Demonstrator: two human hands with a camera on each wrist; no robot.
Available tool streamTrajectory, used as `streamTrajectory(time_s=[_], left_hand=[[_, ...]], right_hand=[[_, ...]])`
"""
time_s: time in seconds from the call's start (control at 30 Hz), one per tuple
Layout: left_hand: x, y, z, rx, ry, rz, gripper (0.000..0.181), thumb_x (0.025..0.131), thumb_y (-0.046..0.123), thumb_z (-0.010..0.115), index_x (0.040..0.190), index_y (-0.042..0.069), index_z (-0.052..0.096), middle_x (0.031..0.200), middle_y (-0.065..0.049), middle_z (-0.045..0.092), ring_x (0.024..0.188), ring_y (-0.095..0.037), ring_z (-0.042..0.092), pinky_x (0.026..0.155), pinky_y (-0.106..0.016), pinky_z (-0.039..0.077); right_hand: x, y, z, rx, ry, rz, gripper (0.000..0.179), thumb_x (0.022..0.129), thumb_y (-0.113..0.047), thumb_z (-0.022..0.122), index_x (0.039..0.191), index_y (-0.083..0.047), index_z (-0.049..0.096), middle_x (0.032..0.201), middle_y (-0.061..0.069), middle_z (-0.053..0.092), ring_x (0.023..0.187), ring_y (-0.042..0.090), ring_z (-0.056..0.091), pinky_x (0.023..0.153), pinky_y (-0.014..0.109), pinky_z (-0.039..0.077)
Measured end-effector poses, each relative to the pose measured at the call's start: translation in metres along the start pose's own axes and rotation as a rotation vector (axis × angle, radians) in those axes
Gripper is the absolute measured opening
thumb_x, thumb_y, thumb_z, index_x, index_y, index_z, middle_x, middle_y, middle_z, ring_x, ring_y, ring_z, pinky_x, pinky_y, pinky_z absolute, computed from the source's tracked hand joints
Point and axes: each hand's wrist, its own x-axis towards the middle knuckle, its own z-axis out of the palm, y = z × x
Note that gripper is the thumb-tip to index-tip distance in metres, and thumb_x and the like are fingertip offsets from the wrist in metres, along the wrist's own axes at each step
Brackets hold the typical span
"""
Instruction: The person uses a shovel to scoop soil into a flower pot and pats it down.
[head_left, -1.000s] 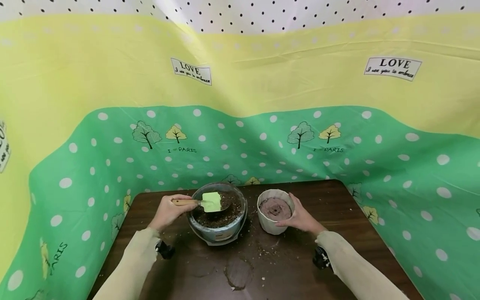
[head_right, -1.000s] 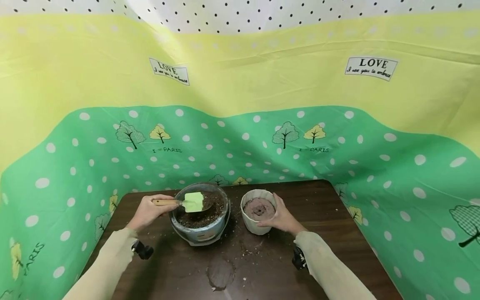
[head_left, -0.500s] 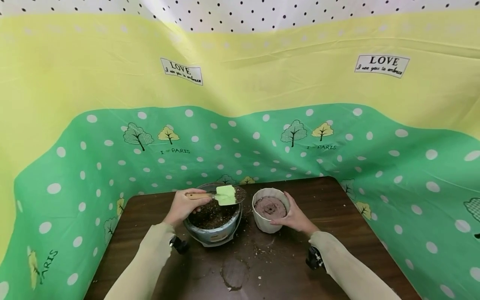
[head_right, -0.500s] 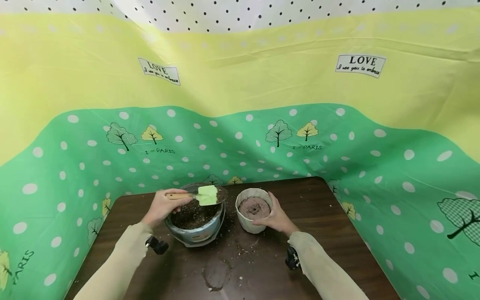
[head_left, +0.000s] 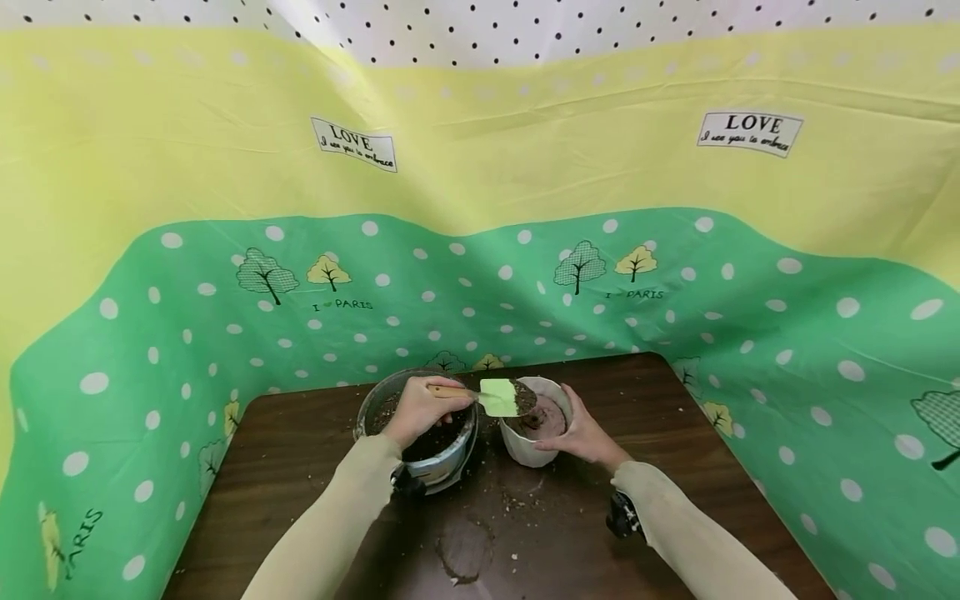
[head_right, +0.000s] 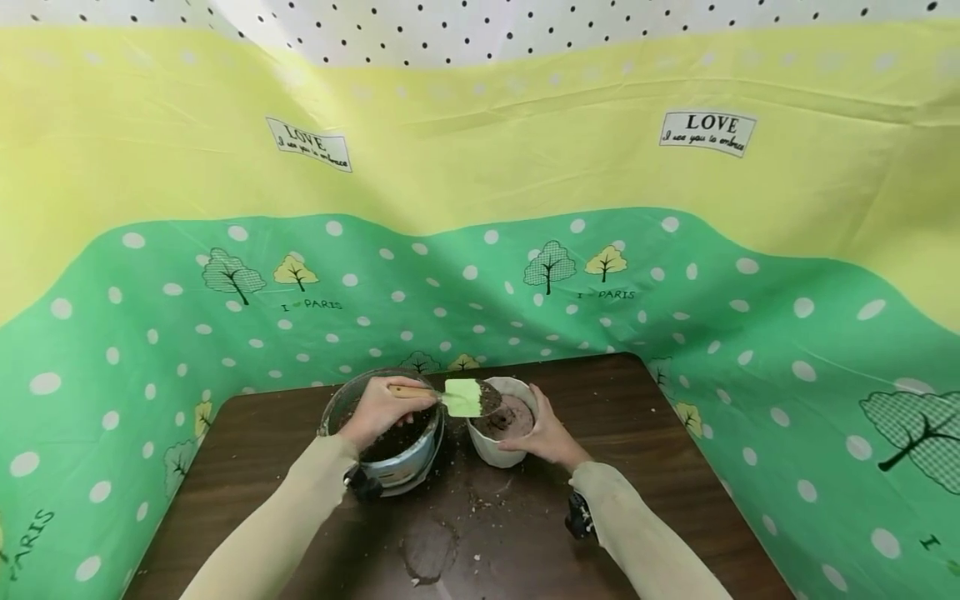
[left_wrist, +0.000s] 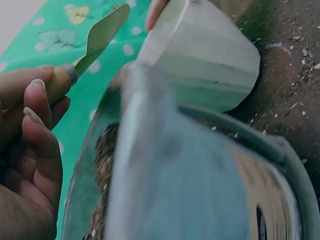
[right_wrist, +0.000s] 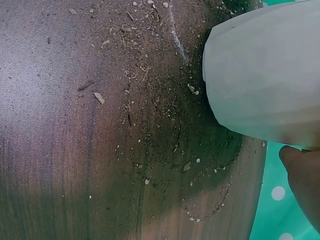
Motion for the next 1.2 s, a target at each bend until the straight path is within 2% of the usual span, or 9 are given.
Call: streamTrajectory(time_s=[0.13,0.3,0.43,0.57,0.63,0.73,0.93,1.1,1.2], left_hand=[[0.008,0.001,0.015,0.03,-0.026,-0.001,0.033,0.082,0.021,0.084,0.11,0.006,0.075,0.08,-0.008,0.074,0.053,-0.019,0.062,0.051,-0.035,0.051],[0.015,0.004,0.032,0.084,-0.054,0.009,0.031,0.083,0.017,0.082,0.109,0.002,0.075,0.076,-0.008,0.073,0.051,-0.018,0.062,0.051,-0.035,0.053],[0.019,0.003,0.042,0.144,-0.076,0.015,0.029,0.083,0.014,0.082,0.108,0.001,0.074,0.074,-0.008,0.071,0.055,-0.031,0.066,0.051,-0.035,0.055],[0.022,0.0,0.048,0.179,-0.101,0.028,0.032,0.083,0.013,0.082,0.109,-0.003,0.073,0.072,-0.006,0.07,0.066,-0.047,0.066,0.053,-0.035,0.055],[0.024,0.0,0.05,0.195,-0.106,0.034,0.033,0.083,0.014,0.082,0.11,-0.003,0.073,0.071,-0.004,0.07,0.068,-0.05,0.065,0.053,-0.035,0.055],[0.026,0.0,0.052,0.22,-0.103,0.043,0.032,0.083,0.014,0.081,0.11,-0.002,0.073,0.071,-0.003,0.07,0.062,-0.044,0.066,0.053,-0.035,0.055],[0.027,0.004,0.057,0.291,-0.053,0.048,0.027,0.085,0.012,0.08,0.108,0.001,0.074,0.072,-0.004,0.068,0.049,-0.022,0.064,0.049,-0.035,0.054],[0.028,0.004,0.059,0.344,0.002,0.068,0.023,0.086,0.01,0.079,0.107,0.003,0.075,0.067,-0.002,0.068,0.05,-0.02,0.064,0.047,-0.032,0.053],[0.028,0.002,0.059,0.409,0.026,0.122,0.023,0.087,0.013,0.079,0.108,0.004,0.075,0.069,-0.001,0.069,0.055,-0.018,0.066,0.05,-0.03,0.052]], right_hand=[[0.0,0.0,-0.001,-0.01,-0.005,0.006,0.126,0.076,-0.032,0.089,0.159,-0.009,-0.004,0.161,0.026,-0.002,0.145,0.047,0.009,0.108,0.065,0.025],[0.0,-0.001,0.0,0.01,-0.006,0.004,0.125,0.077,-0.024,0.089,0.158,-0.006,-0.004,0.16,0.027,-0.002,0.145,0.047,0.009,0.108,0.065,0.024],[0.0,-0.002,0.001,0.034,-0.006,-0.003,0.125,0.076,-0.021,0.089,0.158,-0.006,-0.005,0.16,0.027,-0.003,0.145,0.048,0.007,0.109,0.065,0.022],[0.001,0.0,0.002,0.019,-0.003,0.011,0.126,0.076,-0.028,0.089,0.158,-0.007,-0.004,0.16,0.026,-0.001,0.145,0.047,0.01,0.108,0.064,0.025],[0.001,0.0,0.002,0.01,0.004,0.016,0.127,0.075,-0.029,0.089,0.158,-0.006,-0.003,0.16,0.027,0.001,0.144,0.048,0.012,0.108,0.064,0.025],[0.001,-0.001,0.001,0.007,0.006,0.029,0.127,0.075,-0.03,0.09,0.158,-0.007,-0.003,0.16,0.026,0.001,0.145,0.046,0.012,0.109,0.063,0.024],[0.0,-0.002,0.001,0.004,-0.003,0.036,0.129,0.074,-0.035,0.089,0.159,-0.009,-0.004,0.161,0.024,0.0,0.145,0.046,0.012,0.109,0.063,0.024],[-0.001,-0.002,0.001,0.002,-0.005,0.034,0.127,0.075,-0.034,0.089,0.159,-0.009,-0.004,0.161,0.024,0.0,0.145,0.046,0.01,0.109,0.064,0.024],[-0.001,-0.001,0.0,-0.012,-0.003,0.034,0.126,0.075,-0.035,0.089,0.159,-0.01,-0.003,0.161,0.024,0.0,0.146,0.045,0.01,0.109,0.064,0.024]])
